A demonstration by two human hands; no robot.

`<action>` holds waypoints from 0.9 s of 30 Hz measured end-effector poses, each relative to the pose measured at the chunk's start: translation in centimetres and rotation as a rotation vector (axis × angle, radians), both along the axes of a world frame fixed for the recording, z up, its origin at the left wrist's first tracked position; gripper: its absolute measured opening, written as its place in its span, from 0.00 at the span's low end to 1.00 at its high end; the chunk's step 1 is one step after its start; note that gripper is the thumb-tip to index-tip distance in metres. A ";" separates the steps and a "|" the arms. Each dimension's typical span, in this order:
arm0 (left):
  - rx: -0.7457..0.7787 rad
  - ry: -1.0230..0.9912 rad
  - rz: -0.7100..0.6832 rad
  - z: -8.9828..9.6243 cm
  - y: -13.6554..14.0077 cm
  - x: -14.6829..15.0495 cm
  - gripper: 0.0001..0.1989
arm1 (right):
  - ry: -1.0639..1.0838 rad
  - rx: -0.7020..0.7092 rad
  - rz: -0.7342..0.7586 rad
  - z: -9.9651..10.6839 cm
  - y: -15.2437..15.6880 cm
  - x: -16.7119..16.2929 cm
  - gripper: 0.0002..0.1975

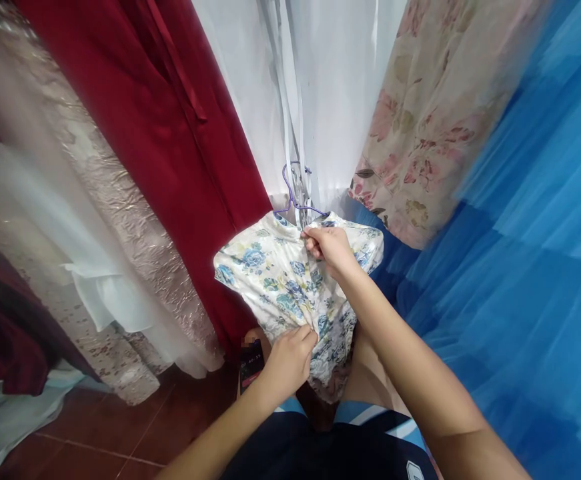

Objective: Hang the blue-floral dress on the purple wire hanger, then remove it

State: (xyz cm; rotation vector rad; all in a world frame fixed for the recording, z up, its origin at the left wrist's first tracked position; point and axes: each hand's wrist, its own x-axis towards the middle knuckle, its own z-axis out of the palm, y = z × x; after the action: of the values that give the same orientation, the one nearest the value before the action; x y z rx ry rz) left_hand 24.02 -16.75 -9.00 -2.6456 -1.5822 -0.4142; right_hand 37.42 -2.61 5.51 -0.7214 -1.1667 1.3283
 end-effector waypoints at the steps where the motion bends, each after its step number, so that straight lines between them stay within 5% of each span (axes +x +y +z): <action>1: -0.018 0.066 -0.024 0.5 0.3 -0.3 0.13 | -0.019 0.023 -0.005 0.4 0.1 -0.1 0.13; 4: -0.037 0.041 -0.113 2.7 1.7 -1.3 0.08 | -0.097 0.092 -0.021 0.6 -0.6 -0.5 0.13; 9: 0.278 -0.540 0.006 10.0 5.8 -3.0 0.19 | -0.182 0.156 -0.052 -0.2 -2.0 -0.5 0.11; 14: 0.377 -0.464 -0.102 16.0 10.0 -3.4 0.11 | -0.246 0.255 -0.023 -0.4 -2.1 -0.1 0.13; 18: 0.522 -0.493 -0.120 17.7 11.2 -2.8 0.10 | -0.287 0.257 -0.118 -1.6 -1.7 -0.8 0.15; 22: 0.671 -0.680 0.101 18.4 12.0 -5.8 0.11 | -0.346 0.206 -0.126 -4.7 -1.1 -1.2 0.14; 27: 0.649 -1.050 0.405 15.1 14.9 -13.8 0.08 | -0.352 0.145 -0.074 -7.9 -1.8 0.0 0.13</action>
State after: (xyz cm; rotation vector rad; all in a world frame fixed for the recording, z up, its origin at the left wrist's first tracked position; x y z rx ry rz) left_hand 10.23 -1.86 6.07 -1.5616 -1.6259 -2.0539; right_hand 37.38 -4.38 -2.37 -0.9067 -1.4846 1.0685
